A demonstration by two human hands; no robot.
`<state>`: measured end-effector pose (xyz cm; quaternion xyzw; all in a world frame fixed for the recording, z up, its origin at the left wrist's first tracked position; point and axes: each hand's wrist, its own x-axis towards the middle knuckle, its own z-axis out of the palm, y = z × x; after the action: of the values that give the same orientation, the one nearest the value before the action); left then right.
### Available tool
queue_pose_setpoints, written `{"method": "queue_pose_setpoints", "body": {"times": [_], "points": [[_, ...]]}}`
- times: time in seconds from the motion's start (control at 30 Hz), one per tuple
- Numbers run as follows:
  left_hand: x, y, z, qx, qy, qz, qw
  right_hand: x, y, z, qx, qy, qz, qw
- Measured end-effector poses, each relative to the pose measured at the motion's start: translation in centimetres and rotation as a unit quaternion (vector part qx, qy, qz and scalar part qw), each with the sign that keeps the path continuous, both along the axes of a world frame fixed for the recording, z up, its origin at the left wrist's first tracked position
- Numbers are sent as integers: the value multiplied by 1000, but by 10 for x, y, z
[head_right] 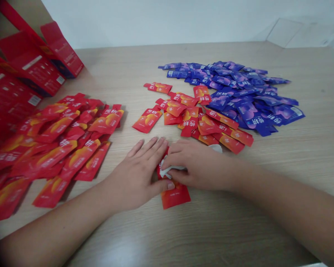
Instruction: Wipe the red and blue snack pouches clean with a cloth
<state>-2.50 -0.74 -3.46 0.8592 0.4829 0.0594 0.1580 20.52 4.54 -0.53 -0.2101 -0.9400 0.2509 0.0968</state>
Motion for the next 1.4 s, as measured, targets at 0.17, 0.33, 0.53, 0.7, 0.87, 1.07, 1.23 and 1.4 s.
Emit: {"method": "queue_pose_setpoints", "body": {"times": [0.17,0.33,0.53,0.7,0.87,1.07,1.23,1.4], "points": [[4,-12,4,38,-51,40,997,0,-2,-7,62,-10,-54,997],[12,-25,6,29,-69,77,994,-2,-6,-11,116,-24,-83,989],[24,-38,6,-30,-36,81,996,-3,-7,-16,119,-30,-100,987],[25,-40,4,-21,-11,66,998,-1,-2,-11,88,-21,-76,993],[19,-35,2,-1,-22,52,998,-3,-11,5,-24,5,51,998],[17,-31,7,-27,-22,32,999,-2,-20,19,-66,-11,111,992],[18,-32,9,-27,-36,34,998,5,-17,21,-88,-27,105,990],[17,-33,8,-18,-28,30,999,2,-7,13,-31,-27,53,998]]}}
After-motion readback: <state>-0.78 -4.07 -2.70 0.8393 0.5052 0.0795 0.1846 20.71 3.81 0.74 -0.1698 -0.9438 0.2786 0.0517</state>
